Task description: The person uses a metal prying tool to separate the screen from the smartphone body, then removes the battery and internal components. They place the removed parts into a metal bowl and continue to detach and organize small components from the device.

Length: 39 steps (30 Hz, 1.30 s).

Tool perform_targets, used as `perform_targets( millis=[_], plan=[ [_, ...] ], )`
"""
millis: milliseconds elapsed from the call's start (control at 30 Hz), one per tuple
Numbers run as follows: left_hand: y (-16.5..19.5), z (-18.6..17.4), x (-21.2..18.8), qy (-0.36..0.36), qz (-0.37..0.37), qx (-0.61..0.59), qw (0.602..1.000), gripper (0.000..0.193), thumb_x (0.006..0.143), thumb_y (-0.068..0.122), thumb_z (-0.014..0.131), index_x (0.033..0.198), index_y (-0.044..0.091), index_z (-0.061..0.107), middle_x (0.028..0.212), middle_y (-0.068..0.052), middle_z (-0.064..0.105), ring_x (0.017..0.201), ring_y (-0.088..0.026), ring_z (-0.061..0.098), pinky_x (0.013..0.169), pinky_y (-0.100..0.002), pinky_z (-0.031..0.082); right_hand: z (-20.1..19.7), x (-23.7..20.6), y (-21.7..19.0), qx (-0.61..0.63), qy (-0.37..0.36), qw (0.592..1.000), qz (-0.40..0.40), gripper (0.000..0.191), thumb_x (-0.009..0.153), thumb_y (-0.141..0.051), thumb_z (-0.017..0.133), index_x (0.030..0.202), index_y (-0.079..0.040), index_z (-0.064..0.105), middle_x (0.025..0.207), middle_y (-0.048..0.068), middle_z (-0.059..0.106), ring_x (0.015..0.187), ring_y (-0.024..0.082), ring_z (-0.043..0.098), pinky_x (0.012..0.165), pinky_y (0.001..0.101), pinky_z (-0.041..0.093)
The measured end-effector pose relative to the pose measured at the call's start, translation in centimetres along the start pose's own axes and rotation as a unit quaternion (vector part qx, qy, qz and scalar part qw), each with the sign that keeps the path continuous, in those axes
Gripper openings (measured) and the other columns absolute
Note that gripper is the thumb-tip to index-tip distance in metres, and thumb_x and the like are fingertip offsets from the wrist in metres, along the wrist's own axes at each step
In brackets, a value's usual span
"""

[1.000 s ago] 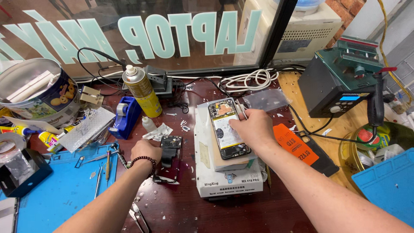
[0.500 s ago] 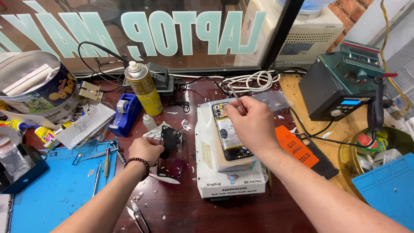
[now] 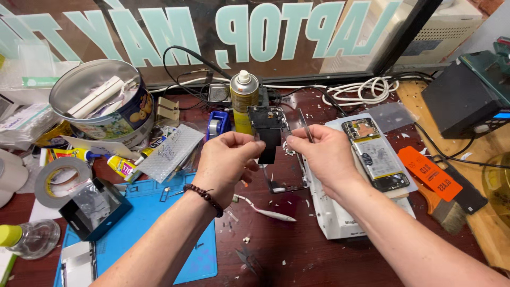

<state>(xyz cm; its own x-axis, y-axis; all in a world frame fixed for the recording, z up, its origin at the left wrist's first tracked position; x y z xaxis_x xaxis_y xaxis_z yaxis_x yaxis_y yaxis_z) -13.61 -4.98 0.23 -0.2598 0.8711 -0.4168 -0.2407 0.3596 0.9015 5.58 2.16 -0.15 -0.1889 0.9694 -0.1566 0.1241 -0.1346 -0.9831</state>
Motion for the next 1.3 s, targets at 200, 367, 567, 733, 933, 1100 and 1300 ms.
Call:
perform_targets(
  millis=[200, 367, 567, 733, 933, 1100, 1300],
  plan=[
    [1.5, -0.5, 1.2, -0.17, -0.043, -0.206, 0.963, 0.054, 0.085, 0.055, 0.062, 0.122, 0.015, 0.061, 0.107, -0.004, 0.07, 0.106, -0.018, 0.063, 0.092, -0.04, 0.051, 0.7, -1.1, -0.8, 0.076, -0.058, 0.993, 0.075, 0.019, 0.09, -0.004, 0.07, 0.107, 0.005, 0.072, 0.094, 0.01, 0.075, 0.084, 0.013, 0.07, 0.077, 0.0246, 0.056],
    [1.9, 0.6, 0.0, -0.292, -0.027, -0.252, 0.922, 0.056, 0.094, 0.058, 0.06, 0.127, 0.013, 0.061, 0.115, -0.005, 0.069, 0.108, -0.018, 0.062, 0.099, -0.044, 0.047, 1.2, -2.3, -1.6, 0.048, -0.067, 0.991, 0.105, 0.02, 0.091, -0.006, 0.069, 0.109, 0.003, 0.072, 0.093, 0.008, 0.074, 0.074, 0.005, 0.068, 0.063, 0.0183, 0.051],
    [2.9, 0.9, -0.3, -0.265, -0.022, -0.288, 0.92, 0.052, 0.094, 0.051, 0.06, 0.127, 0.011, 0.062, 0.114, -0.006, 0.071, 0.107, -0.02, 0.065, 0.097, -0.044, 0.052, 0.5, -2.7, -2.7, 0.127, -0.157, 0.971, 0.13, 0.022, 0.099, -0.014, 0.064, 0.111, 0.003, 0.072, 0.076, -0.001, 0.061, 0.045, -0.001, 0.032, 0.037, 0.0184, 0.021],
    [4.0, 2.1, -1.0, -0.3, 0.005, -0.315, 0.9, 0.049, 0.096, 0.05, 0.06, 0.131, 0.015, 0.06, 0.116, -0.008, 0.069, 0.107, -0.022, 0.064, 0.096, -0.048, 0.053, -0.2, -2.1, -2.9, 0.134, -0.155, 0.969, 0.135, 0.019, 0.098, -0.014, 0.063, 0.11, -0.002, 0.071, 0.081, -0.001, 0.066, 0.046, -0.003, 0.034, 0.037, 0.0165, 0.022],
    [4.7, 2.7, -1.0, -0.288, -0.011, -0.327, 0.9, 0.051, 0.093, 0.05, 0.061, 0.129, 0.014, 0.06, 0.114, -0.012, 0.07, 0.105, -0.025, 0.066, 0.096, -0.051, 0.054, -0.6, -1.8, -3.2, 0.164, -0.156, 0.965, 0.133, 0.016, 0.097, -0.013, 0.063, 0.109, -0.004, 0.069, 0.087, 0.004, 0.071, 0.046, -0.004, 0.034, 0.038, 0.0154, 0.022],
    [4.6, 2.9, -1.0, -0.274, -0.008, -0.318, 0.908, 0.052, 0.094, 0.052, 0.061, 0.13, 0.015, 0.062, 0.113, -0.01, 0.071, 0.104, -0.023, 0.066, 0.096, -0.048, 0.055, -0.6, -1.6, -3.3, 0.15, -0.158, 0.969, 0.116, 0.016, 0.095, -0.012, 0.063, 0.105, -0.002, 0.07, 0.084, 0.005, 0.07, 0.043, -0.001, 0.034, 0.037, 0.0183, 0.021],
    [4.7, 3.4, -1.1, -0.267, 0.007, -0.27, 0.925, 0.049, 0.093, 0.053, 0.059, 0.128, 0.018, 0.061, 0.11, -0.005, 0.072, 0.099, -0.02, 0.069, 0.086, -0.05, 0.056, -0.7, -1.2, -4.2, 0.073, -0.139, 0.983, 0.099, 0.013, 0.092, -0.01, 0.068, 0.098, 0.002, 0.069, 0.071, 0.002, 0.064, 0.042, 0.0, 0.033, 0.037, 0.0211, 0.02]
  ],
)
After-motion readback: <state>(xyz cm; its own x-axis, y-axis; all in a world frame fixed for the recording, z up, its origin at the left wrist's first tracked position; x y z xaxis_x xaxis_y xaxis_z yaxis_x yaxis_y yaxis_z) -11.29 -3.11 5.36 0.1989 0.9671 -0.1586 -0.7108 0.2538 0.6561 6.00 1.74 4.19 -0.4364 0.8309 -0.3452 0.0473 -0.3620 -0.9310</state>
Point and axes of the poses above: each hand's wrist, its own x-axis towards the middle knuckle, its own z-axis out of the palm, y = z × x, the point moved 5 cm from there along x, towards the middle knuckle
